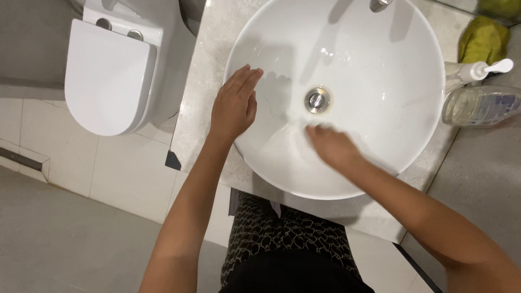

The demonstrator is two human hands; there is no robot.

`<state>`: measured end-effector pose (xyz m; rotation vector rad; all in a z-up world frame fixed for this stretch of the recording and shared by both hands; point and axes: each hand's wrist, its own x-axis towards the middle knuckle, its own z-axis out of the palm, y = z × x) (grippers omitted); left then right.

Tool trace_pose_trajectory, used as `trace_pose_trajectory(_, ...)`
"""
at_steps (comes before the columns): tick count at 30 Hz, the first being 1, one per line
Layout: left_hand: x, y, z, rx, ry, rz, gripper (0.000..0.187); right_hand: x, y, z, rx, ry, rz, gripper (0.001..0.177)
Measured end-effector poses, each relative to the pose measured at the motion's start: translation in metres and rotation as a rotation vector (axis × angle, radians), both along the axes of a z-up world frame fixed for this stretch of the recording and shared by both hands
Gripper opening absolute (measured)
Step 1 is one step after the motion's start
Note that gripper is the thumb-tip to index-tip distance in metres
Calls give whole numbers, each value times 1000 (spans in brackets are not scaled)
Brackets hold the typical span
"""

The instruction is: The person scrubs a bathroom faucet with a toothbrush, then sprays cleaning liquid onto the counter and continues scrubbing with the toothbrush.

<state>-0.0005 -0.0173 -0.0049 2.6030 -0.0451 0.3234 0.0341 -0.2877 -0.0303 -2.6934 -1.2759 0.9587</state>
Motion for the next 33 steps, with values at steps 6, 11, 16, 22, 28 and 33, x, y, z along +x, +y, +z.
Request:
trace_pose_trajectory(6, -1, 5, -1, -8, 12, -55, 45, -30, -11, -4, -52, 373, -101, 29)
trace_pose_trajectory(11, 1, 6, -3, -28, -16, -69, 42, -22, -26, 6, -129, 232, -321, 37)
trace_pose_trajectory(16, 3, 5, -6, -25, -25, -76, 39, -27, -25, 38, -174, 504, -410, 39)
trace_pose_trajectory(22, 2, 5, -3, 5, -25, -101, 39, -47, -8, 80, -164, 495, -795, 41)
trace_pose_trajectory(28, 2, 7, -16, 128, -32, -181, 29, -46, -31, 77, -449, 207, -617, 48)
trace_pose_trajectory(33, -4, 6, -15, 17, 39, -187, 25, -67, -45, 30, -132, 10, -464, 48)
